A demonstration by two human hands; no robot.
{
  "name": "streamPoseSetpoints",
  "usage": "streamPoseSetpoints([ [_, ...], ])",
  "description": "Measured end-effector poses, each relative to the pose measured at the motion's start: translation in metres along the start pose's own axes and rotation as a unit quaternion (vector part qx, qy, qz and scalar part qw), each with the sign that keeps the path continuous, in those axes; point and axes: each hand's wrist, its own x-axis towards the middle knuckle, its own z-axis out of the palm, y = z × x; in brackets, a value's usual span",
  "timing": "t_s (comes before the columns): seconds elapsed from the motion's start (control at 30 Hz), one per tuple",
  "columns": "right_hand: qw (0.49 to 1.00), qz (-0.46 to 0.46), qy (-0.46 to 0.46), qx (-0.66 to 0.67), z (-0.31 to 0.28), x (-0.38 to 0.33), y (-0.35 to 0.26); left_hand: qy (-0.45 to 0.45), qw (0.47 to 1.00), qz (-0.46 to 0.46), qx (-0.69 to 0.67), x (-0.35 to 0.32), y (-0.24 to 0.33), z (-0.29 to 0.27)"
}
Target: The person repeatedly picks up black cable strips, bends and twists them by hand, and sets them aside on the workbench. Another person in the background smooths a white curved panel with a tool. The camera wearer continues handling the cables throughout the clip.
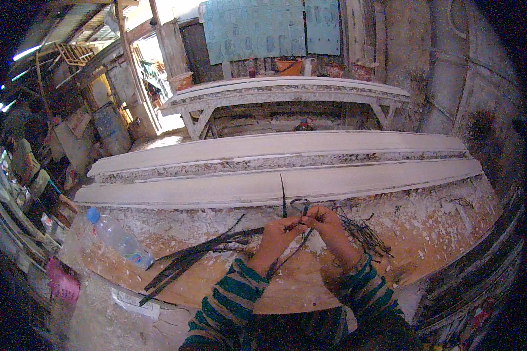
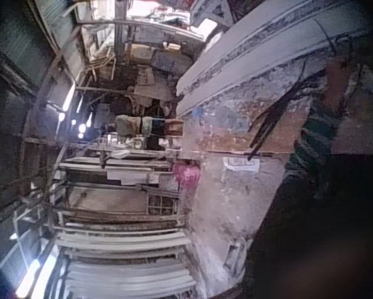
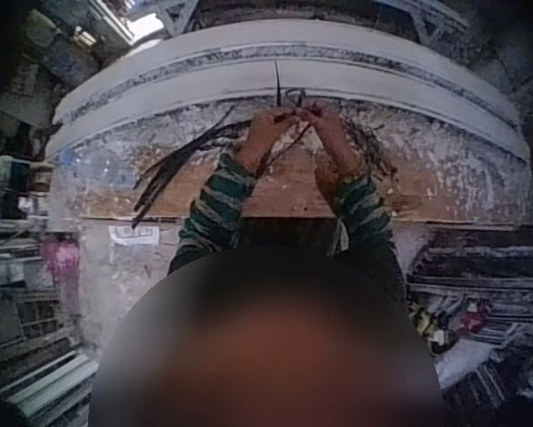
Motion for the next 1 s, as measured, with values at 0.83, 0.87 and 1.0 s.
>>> streamPoseSetpoints([
  [0.83,0.983,0.101,0.015,0.155,-0.002,-0.003,-0.024,0.022,0.993,0.056,0.101,-0.002,0.000,0.003],
  [0.87,0.977,0.087,-0.002,0.197,-0.005,-0.002,-0.027,0.026,0.994,0.062,0.090,-0.004,0.001,0.003],
  [1.0,0.972,0.103,0.002,0.211,-0.019,0.000,-0.034,0.003,0.996,0.049,0.077,-0.007,0.007,0.005],
])
